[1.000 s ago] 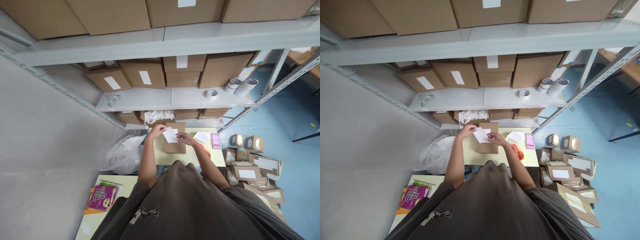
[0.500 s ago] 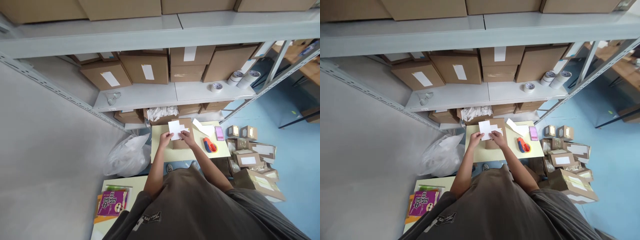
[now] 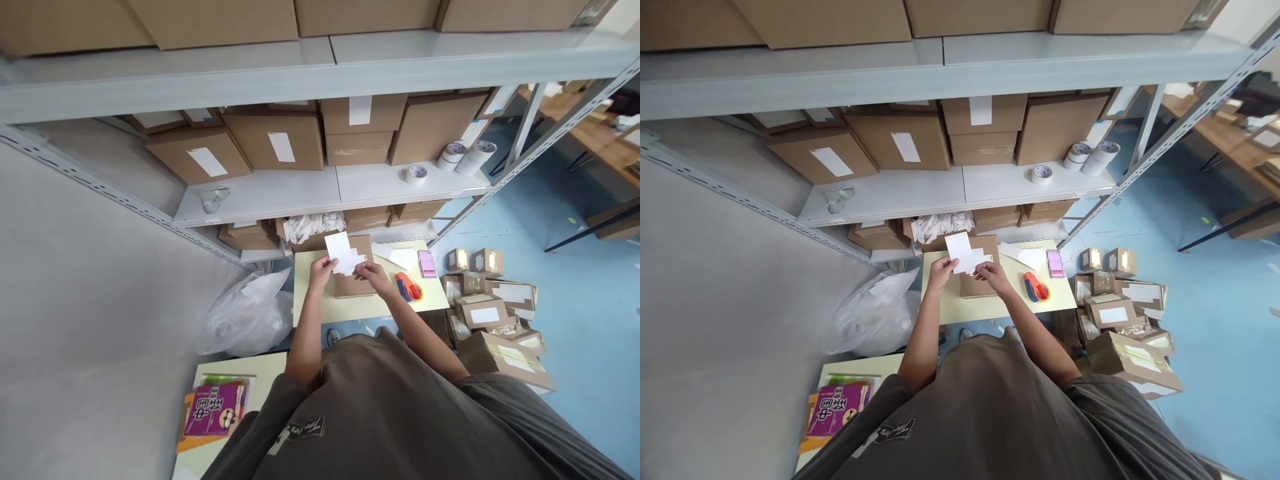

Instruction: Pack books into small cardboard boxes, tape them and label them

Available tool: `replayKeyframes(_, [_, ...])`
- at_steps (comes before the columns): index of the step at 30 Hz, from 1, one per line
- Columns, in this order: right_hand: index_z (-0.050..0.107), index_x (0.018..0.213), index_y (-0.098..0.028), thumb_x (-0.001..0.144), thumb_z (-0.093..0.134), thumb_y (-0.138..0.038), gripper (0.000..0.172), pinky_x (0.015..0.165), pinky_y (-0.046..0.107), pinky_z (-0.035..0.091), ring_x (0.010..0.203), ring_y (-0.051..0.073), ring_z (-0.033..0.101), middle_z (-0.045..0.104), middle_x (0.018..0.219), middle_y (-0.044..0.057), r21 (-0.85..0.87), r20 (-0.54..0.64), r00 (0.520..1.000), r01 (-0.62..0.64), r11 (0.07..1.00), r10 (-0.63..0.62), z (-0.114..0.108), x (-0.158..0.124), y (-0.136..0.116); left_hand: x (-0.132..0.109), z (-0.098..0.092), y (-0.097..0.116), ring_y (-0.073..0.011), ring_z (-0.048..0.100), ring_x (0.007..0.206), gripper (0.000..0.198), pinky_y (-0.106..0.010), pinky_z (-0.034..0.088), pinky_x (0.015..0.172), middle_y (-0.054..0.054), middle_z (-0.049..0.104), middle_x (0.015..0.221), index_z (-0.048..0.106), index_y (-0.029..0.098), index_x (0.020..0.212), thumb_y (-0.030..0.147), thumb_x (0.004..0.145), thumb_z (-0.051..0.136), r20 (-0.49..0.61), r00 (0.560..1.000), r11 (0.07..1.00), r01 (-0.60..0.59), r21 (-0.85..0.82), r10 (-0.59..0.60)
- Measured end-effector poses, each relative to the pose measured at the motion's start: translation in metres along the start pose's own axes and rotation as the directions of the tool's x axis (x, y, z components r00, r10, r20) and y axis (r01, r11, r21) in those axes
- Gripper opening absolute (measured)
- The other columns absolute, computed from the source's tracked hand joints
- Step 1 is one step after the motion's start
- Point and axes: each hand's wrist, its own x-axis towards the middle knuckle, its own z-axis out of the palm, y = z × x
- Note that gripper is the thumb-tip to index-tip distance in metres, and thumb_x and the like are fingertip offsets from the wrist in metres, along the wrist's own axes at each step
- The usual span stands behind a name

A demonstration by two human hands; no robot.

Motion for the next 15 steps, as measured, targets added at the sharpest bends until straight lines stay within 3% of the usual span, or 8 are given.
replayKeyframes(15, [0.074, 0.083, -0.023, 0.079, 0.082, -0.063, 0.041, 0.079, 0.033, 0.055, 0.079, 0.02, 0.072, 0.08, 0.086, 0.005, 0.056, 0.111, 0.994, -0.009, 0.998, 0.003, -0.042, -0.008, -0.018, -0.016, 0.043, 0.009, -0.0176, 0.061, 0.071, 0.046, -0.028, 0.046, 0.069, -0.003, 0.071, 0.075, 0.076, 0.017, 0.077, 0.061, 0.073, 0.088, -0.077, 0.997, 0.999, -0.03, 0.025, 0.032])
